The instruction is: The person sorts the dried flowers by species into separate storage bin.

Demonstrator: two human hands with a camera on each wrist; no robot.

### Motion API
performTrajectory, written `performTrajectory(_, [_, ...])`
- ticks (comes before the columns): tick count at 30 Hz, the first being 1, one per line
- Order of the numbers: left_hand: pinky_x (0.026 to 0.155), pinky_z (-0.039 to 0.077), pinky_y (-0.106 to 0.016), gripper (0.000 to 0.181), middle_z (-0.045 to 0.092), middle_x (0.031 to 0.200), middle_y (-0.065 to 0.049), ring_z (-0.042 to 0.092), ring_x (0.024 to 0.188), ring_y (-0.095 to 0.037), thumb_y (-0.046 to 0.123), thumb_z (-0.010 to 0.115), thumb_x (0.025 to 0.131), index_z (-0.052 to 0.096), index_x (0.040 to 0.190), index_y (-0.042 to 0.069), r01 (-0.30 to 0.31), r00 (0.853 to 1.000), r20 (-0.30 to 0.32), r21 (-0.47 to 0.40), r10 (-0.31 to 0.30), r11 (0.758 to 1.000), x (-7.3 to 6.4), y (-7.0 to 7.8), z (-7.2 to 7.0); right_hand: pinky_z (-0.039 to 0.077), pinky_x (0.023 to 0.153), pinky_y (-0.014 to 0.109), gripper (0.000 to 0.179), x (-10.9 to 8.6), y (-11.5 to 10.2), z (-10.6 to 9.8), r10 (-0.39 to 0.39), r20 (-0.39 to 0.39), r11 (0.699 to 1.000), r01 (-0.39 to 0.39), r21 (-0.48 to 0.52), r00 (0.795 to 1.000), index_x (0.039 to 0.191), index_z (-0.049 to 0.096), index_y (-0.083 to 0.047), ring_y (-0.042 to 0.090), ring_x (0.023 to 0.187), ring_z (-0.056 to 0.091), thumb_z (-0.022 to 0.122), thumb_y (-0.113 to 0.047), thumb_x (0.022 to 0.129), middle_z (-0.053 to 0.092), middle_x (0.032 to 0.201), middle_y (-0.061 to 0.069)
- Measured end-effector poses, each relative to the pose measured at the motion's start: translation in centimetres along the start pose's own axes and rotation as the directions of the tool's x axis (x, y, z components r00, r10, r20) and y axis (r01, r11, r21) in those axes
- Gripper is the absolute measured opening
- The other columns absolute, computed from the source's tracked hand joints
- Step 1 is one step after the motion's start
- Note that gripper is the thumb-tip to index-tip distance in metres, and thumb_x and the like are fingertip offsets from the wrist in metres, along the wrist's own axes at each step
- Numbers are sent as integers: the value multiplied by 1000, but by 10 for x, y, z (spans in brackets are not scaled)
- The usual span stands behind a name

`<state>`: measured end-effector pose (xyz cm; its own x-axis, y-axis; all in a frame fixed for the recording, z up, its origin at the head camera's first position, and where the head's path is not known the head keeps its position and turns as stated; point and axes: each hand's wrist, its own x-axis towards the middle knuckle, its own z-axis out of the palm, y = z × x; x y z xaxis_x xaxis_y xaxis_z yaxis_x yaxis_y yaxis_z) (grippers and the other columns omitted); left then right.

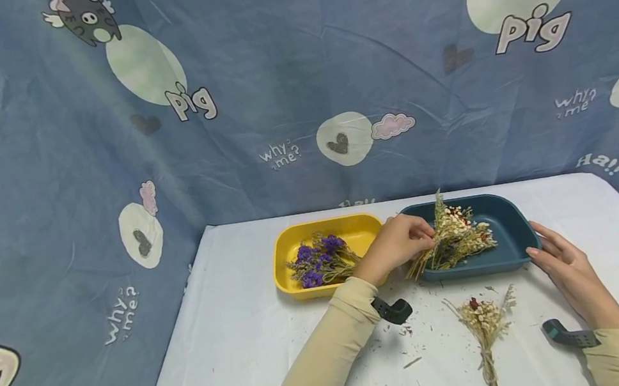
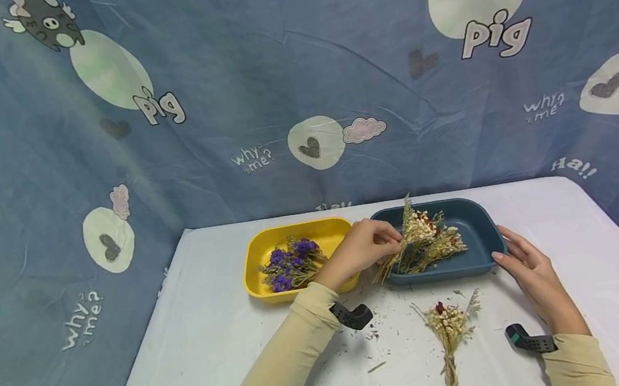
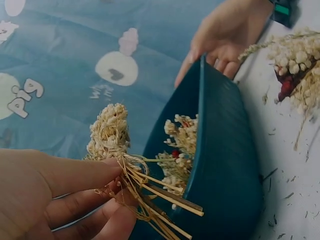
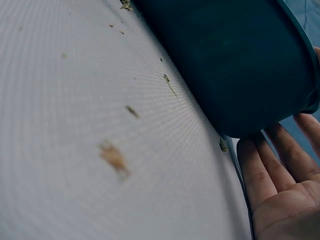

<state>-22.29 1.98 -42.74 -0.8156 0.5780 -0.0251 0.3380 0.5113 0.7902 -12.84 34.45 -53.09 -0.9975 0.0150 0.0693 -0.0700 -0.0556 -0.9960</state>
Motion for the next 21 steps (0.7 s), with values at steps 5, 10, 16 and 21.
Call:
performTrajectory(5, [75,60,-21,10,78,92,7,65,68,0,22,75,97,79,105,17,-42,999,-9,158,44,987,11,3,4,49,96,1,67,1,0,1,-11,5,1000,11,11,1000,165,28,-18,-13,121,57,55,-4,105,52,138,-14])
performTrajectory(10, [80,56,-18,9,77,94,11,62,77,4,24,75,97,79,105,21,-60,998,-3,239,62,969,20,10,7,49,96,1,66,1,0,2,-13,9,1000,13,21,1000,165,28,-17,-13,121,57,55,-4,105,52,137,-15])
performTrajectory(16, [71,50,-12,7,76,97,14,62,81,4,26,73,98,77,104,25,-59,998,2,348,62,936,30,20,14,49,96,1,66,1,1,1,-10,1,1000,10,21,1000,164,29,-17,-13,121,57,55,-4,105,52,137,-14])
performTrajectory(21, [71,51,-12,10,75,102,16,63,84,4,28,73,98,77,107,29,-67,998,23,430,63,900,36,26,23,49,96,1,66,1,1,1,-5,-1,1000,5,23,1000,164,28,-17,-13,121,57,55,-5,105,51,141,-11])
